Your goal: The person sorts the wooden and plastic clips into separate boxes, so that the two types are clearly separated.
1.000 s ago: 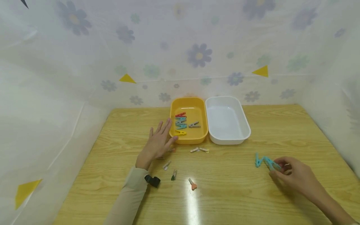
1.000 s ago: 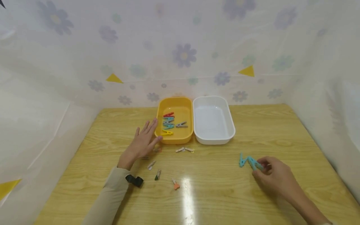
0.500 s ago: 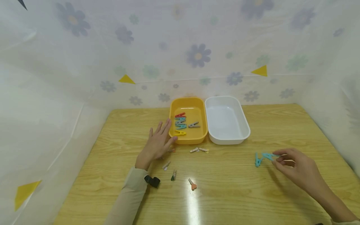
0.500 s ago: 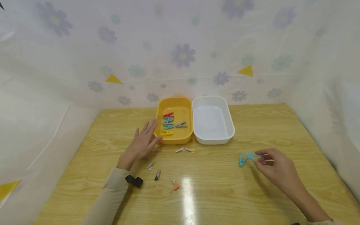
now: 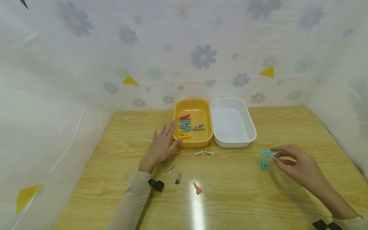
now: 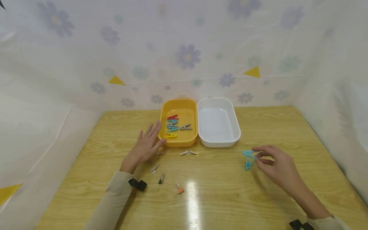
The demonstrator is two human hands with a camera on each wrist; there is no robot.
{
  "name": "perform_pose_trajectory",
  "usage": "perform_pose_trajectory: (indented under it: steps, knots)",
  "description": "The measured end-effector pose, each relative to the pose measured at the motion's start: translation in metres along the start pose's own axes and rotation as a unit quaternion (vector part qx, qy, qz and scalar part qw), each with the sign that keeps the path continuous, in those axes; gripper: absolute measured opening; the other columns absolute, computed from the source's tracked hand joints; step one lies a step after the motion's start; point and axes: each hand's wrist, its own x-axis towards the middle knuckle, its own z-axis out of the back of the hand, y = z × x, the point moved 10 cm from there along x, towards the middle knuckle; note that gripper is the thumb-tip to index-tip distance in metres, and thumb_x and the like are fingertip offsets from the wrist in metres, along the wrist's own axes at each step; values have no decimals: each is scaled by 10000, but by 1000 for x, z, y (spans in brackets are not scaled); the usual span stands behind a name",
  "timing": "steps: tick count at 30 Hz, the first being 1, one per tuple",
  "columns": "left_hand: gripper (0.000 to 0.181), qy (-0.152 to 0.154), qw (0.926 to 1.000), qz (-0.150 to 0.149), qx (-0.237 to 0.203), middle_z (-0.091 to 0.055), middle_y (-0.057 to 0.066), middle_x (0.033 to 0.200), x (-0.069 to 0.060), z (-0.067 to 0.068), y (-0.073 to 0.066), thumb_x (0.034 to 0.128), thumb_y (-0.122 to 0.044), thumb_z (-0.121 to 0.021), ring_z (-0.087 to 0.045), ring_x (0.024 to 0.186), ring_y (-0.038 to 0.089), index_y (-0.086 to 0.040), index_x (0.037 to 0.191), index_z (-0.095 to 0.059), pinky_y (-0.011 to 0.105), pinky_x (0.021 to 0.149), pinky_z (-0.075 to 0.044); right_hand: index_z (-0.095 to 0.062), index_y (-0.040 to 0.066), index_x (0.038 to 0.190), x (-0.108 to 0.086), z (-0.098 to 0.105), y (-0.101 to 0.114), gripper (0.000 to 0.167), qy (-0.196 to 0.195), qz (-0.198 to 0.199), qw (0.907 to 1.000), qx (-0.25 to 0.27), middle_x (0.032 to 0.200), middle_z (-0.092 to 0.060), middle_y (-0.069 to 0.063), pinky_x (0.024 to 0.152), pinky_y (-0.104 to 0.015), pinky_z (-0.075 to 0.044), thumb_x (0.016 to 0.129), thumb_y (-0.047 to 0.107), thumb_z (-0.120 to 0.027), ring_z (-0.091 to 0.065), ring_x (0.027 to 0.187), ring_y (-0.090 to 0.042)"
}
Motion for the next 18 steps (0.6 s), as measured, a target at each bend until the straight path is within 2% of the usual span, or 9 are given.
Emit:
perform_pose_trajectory:
  steps: [6,11,15,18]
  knots:
    - [785,18,10000,0,22,-33,9,1725,1,1,0,1071,-623,-297,-5,1574,270,-225,1657,43,681,1196,-51,-713,36,1181,12,-1,10,386,-130,-45,9996,246,1062,-697,-50,743,-125,-549,827,-84,-810,-643,921,84]
    - [779,-7,10000,6,4,-53,31,1726,0,2,0,1076,-613,-295,1,1573,262,-212,1658,32,683,1195,-48,-714,24,1160,24,-5,20,414,-206,180,9978,600,1057,-669,2,782,-135,-548,793,-139,-811,-660,910,-9]
    - [784,-13,10000,-5,-47,-43,27,1726,0,1,0,1075,-612,-303,5,1573,268,-211,1658,35,688,1192,-39,-717,29,1151,34,-10,26,420,-268,299,9961,783,1042,-667,-3,786,-135,-545,783,-149,-815,-666,895,-43]
    - [787,-18,10000,-31,-75,-35,19,1724,-1,1,0,1073,-619,-300,-9,1575,283,-216,1659,37,691,1190,-40,-714,40,1152,41,-13,31,410,-296,317,9952,883,1035,-682,-64,787,-138,-546,795,-135,-814,-672,896,-52]
